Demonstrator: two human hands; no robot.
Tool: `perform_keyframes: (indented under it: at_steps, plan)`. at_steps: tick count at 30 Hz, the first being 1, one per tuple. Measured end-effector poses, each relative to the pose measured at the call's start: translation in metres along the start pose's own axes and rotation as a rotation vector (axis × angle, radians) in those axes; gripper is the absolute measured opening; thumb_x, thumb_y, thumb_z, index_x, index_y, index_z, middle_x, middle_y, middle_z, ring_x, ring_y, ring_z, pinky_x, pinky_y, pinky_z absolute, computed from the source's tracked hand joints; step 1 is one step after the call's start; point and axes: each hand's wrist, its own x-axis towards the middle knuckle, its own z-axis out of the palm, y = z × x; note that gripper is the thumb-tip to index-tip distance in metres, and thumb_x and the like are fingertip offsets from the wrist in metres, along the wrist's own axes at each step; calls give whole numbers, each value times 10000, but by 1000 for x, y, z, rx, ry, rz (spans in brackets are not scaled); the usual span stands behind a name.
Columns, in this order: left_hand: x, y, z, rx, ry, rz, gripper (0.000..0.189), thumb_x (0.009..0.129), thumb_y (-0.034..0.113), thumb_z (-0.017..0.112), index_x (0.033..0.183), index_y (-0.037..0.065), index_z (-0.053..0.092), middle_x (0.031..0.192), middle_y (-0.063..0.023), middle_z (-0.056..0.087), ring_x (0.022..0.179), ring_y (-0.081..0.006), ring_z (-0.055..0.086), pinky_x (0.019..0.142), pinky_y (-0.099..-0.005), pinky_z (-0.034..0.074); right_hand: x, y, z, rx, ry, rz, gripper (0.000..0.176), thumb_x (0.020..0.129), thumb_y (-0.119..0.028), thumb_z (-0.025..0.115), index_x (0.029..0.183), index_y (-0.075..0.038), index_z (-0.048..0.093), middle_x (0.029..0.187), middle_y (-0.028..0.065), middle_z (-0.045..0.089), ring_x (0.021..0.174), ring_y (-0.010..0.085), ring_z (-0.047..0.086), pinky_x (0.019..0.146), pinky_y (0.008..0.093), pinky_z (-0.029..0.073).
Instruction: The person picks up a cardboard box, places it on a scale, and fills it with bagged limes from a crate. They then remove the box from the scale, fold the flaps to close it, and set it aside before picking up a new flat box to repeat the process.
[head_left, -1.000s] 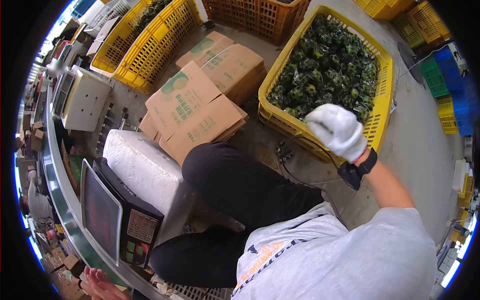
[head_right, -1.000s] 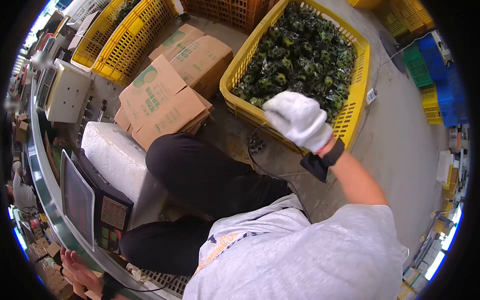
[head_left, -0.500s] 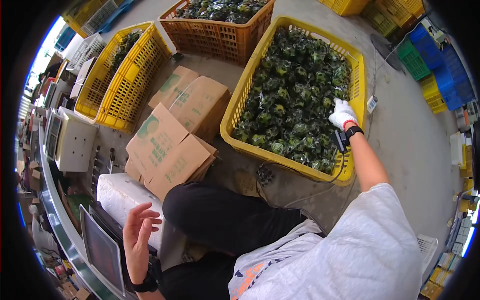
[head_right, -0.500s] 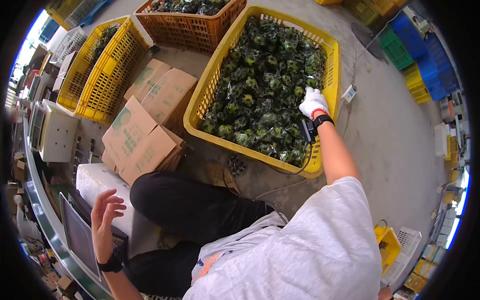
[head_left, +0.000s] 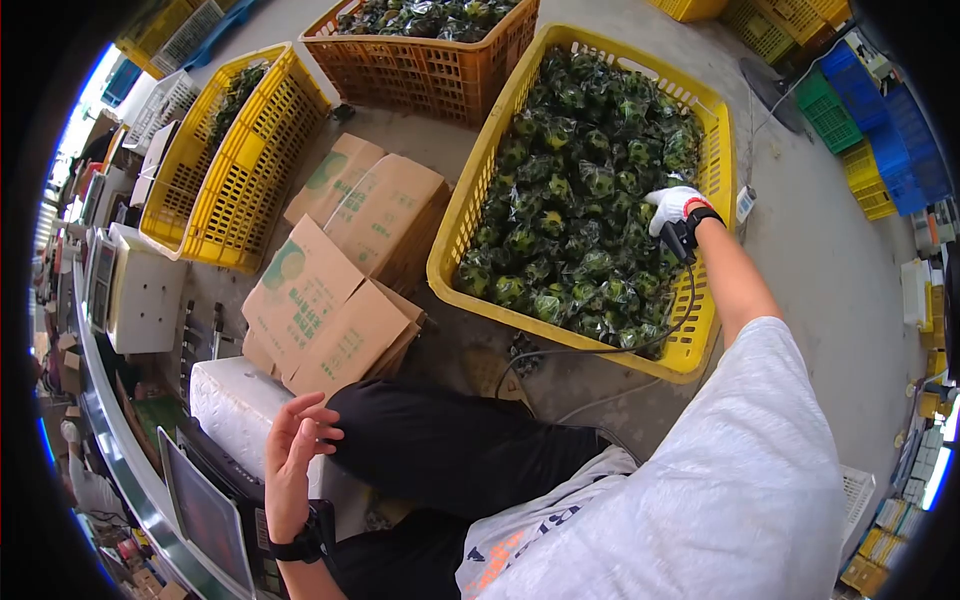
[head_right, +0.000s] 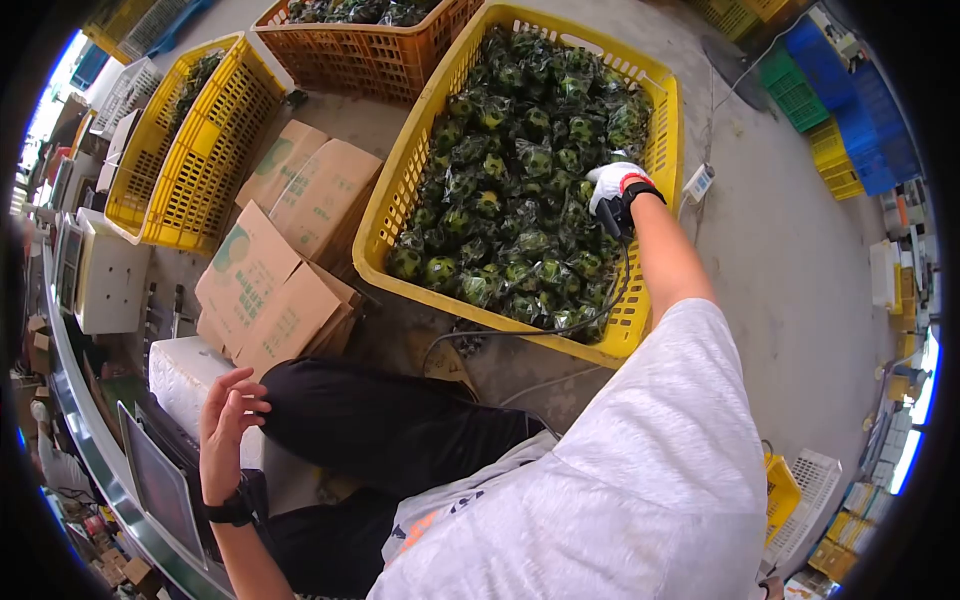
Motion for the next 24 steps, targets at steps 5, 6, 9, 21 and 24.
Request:
perform_keyframes:
  at_steps: [5,6,9,21,24]
  plan:
    - [33,1,-3,19,8,65,376,1056,321,548,1312,49,594,1079,-40,680,940,-106,644,814,-248,494,3,11,14,250,-99,-163,903,681,-440,834,1474,-136,526,1424,141,594,1226,241,617,1005,350,491]
    - [37,4,-1,21,5,60,376,1056,321,548,1312,49,594,1079,-40,680,940,-106,644,814,-248,494,-10,5,15,347,-122,-137,881,700,-488,842,1453,-132,554,1433,143,584,1246,242,600,1011,346,483]
    - [47,6,8,-20,-14,48,358,1058,306,549,1302,49,601,1065,-32,681,942,-107,638,841,-247,477,-33,-14,17,536,-191,-165,663,863,-581,704,1293,-77,673,1148,81,722,959,189,673,837,322,538]
    - [50,-22,30,22,12,114,298,1046,226,581,1238,3,625,1034,-36,658,965,-102,571,936,-251,448,-29,10,29,183,161,-88,640,809,-304,662,1436,-240,553,1364,77,598,1186,273,603,985,386,510]
    - [54,-29,31,50,22,127,279,1042,198,590,1234,-2,621,1032,-38,661,960,-95,572,916,-241,462,-26,-18,48,-106,220,-72,710,777,-273,672,1466,-290,504,1511,138,470,1354,358,491,1125,475,426]
